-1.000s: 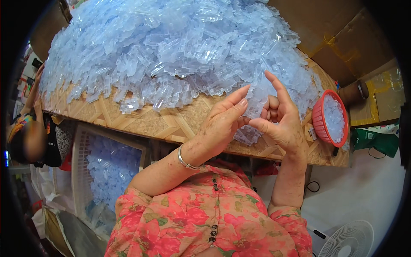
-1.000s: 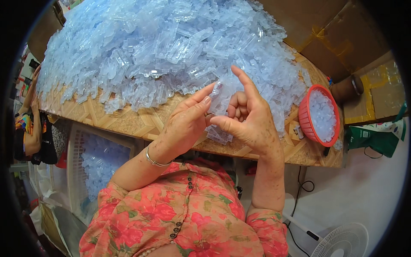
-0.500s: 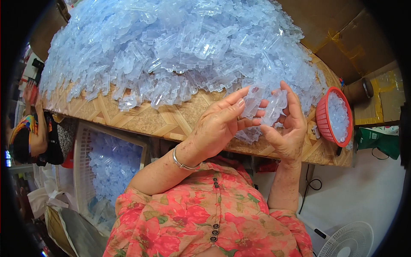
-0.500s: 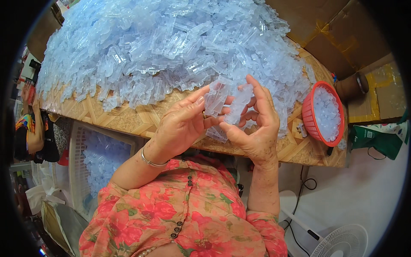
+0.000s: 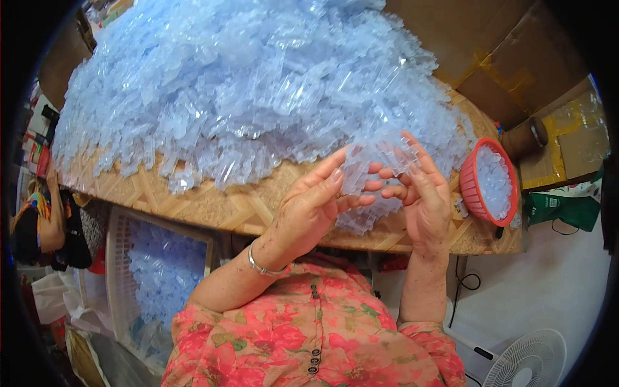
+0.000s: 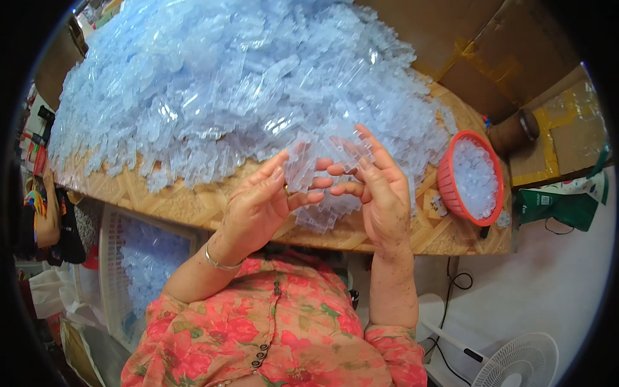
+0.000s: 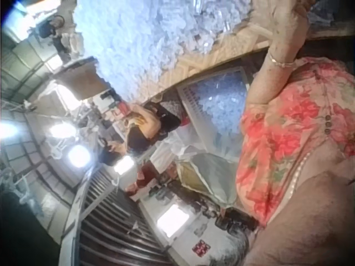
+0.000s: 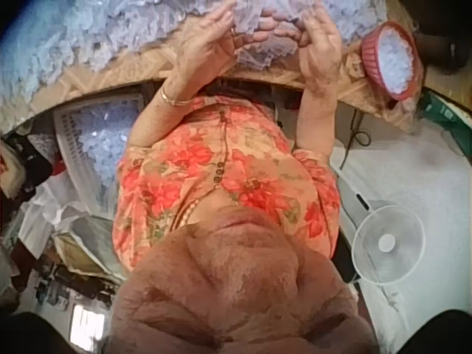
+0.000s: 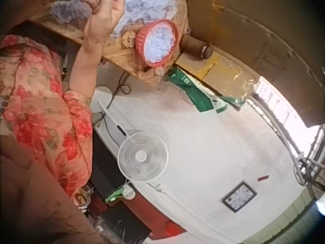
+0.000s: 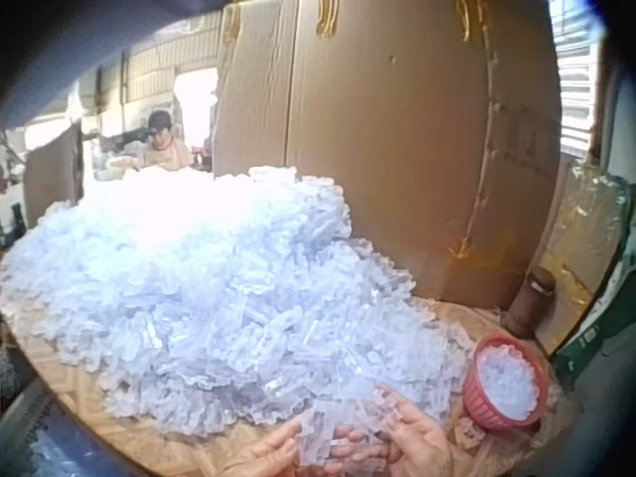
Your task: The person sits at a table and repeatedly picks up small, clear plastic components from a large pile. They manipulate the parts with their hands, appearing to snap or fit them together, and then place the assembled units into a red basket. The process is repetitive and continuous throughout the clip.
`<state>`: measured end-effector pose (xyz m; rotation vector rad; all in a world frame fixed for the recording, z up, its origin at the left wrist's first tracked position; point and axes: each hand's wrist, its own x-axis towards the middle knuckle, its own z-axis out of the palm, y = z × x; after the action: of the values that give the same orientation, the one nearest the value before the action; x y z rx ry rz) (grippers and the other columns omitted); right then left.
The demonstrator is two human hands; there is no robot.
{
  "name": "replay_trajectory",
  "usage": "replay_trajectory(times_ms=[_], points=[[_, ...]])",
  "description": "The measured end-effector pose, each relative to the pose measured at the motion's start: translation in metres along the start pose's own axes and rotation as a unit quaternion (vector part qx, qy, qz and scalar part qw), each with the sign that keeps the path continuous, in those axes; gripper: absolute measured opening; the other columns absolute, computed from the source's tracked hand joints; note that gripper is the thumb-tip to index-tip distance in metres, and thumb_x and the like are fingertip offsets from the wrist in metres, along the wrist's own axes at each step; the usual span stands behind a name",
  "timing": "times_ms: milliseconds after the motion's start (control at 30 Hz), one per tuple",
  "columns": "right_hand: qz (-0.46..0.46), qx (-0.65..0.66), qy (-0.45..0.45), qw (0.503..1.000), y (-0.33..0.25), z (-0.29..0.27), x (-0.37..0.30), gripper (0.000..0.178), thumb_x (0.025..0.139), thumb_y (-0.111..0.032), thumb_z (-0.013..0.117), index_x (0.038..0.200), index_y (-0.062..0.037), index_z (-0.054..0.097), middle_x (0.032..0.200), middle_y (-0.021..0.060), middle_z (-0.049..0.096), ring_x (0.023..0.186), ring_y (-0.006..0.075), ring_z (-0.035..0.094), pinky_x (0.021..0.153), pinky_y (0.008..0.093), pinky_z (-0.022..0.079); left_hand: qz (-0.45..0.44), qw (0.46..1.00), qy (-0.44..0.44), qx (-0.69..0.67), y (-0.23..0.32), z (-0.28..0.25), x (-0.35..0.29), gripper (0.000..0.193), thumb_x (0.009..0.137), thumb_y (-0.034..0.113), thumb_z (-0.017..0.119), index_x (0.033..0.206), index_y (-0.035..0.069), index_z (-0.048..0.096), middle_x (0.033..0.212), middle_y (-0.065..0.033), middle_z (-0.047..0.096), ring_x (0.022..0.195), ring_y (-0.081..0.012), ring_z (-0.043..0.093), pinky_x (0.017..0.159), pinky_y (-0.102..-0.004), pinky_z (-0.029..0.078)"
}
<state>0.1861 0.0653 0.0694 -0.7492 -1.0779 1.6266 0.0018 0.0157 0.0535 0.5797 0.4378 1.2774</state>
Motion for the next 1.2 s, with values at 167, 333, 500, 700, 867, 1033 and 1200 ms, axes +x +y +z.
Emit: replay_trajectory(times_ms=[167, 333, 500, 700, 867, 1033, 1200], points=[[-0.085, -0.303, 0.033, 0.949, -0.015, -0.011, 0.046, 0.044, 0.098, -0.013, 0.054, 0.140, 0.0004, 0.047, 0.127, 0.0155, 0.060, 0.089, 0.0135, 0.065, 0.066, 0.0237, 0.054, -0.006, 1.000, -0.004, 0.024, 0.003, -0.002, 0.006, 0.051, 0.104, 0.024, 0.041, 0.148, 0.001, 0.031, 0.135, -0.0173, 0.052, 0.118, -0.0237, 0.057, 0.099, -0.0380, 0.047], [-0.133, -0.471, 0.112, 0.865, -0.039, -0.057, 0.113, 0.041, 0.091, -0.018, 0.062, 0.129, -0.0036, 0.059, 0.120, 0.0148, 0.065, 0.086, 0.0166, 0.067, 0.073, 0.0291, 0.054, -0.007, 1.000, -0.017, 0.023, 0.002, -0.004, 0.013, 0.051, 0.104, 0.023, 0.041, 0.149, 0.002, 0.030, 0.136, -0.0162, 0.052, 0.117, -0.0232, 0.058, 0.099, -0.0379, 0.047], [-0.139, -0.548, 0.217, 0.796, -0.020, -0.148, 0.219, 0.051, 0.085, -0.024, 0.067, 0.132, -0.0059, 0.056, 0.126, 0.0172, 0.063, 0.104, 0.0252, 0.066, 0.090, 0.0354, 0.050, -0.023, 0.999, -0.025, 0.028, 0.000, -0.005, 0.025, 0.054, 0.103, 0.025, 0.043, 0.150, 0.002, 0.029, 0.139, -0.0203, 0.050, 0.117, -0.0252, 0.058, 0.100, -0.0396, 0.046], [-0.047, -0.678, 0.236, 0.695, -0.010, -0.174, 0.282, 0.061, 0.080, -0.026, 0.070, 0.138, -0.0161, 0.052, 0.122, 0.0165, 0.064, 0.113, 0.0294, 0.061, 0.095, 0.0374, 0.048, -0.021, 0.996, -0.057, 0.060, 0.000, -0.011, 0.034, 0.053, 0.104, 0.023, 0.042, 0.151, 0.003, 0.027, 0.140, -0.0204, 0.049, 0.118, -0.0241, 0.057, 0.100, -0.0385, 0.046], [-0.016, -0.717, 0.183, 0.673, -0.012, -0.176, 0.284, 0.043, 0.077, -0.026, 0.070, 0.119, -0.0162, 0.065, 0.106, 0.0131, 0.069, 0.101, 0.0284, 0.065, 0.087, 0.0382, 0.050, -0.044, 0.995, -0.072, 0.059, -0.003, -0.019, 0.036, 0.053, 0.105, 0.022, 0.040, 0.152, 0.004, 0.026, 0.141, -0.0200, 0.047, 0.119, -0.0225, 0.055, 0.101, -0.0371, 0.046], [-0.038, -0.650, 0.207, 0.730, -0.018, -0.179, 0.268, 0.027, 0.077, -0.023, 0.073, 0.102, -0.0124, 0.070, 0.090, 0.0089, 0.069, 0.085, 0.0221, 0.064, 0.077, 0.0359, 0.050, -0.056, 0.996, -0.065, 0.039, -0.005, -0.023, 0.039, 0.053, 0.104, 0.023, 0.041, 0.152, 0.004, 0.027, 0.141, -0.0193, 0.047, 0.118, -0.0221, 0.055, 0.101, -0.0369, 0.045], [-0.092, -0.590, 0.178, 0.782, -0.035, -0.102, 0.216, 0.019, 0.080, -0.012, 0.068, 0.098, -0.0085, 0.069, 0.090, 0.0085, 0.069, 0.081, 0.0174, 0.062, 0.074, 0.0312, 0.049, -0.032, 0.998, -0.039, 0.038, -0.005, -0.018, 0.036, 0.052, 0.104, 0.023, 0.041, 0.151, 0.003, 0.028, 0.138, -0.0185, 0.050, 0.117, -0.0222, 0.057, 0.100, -0.0367, 0.045]])
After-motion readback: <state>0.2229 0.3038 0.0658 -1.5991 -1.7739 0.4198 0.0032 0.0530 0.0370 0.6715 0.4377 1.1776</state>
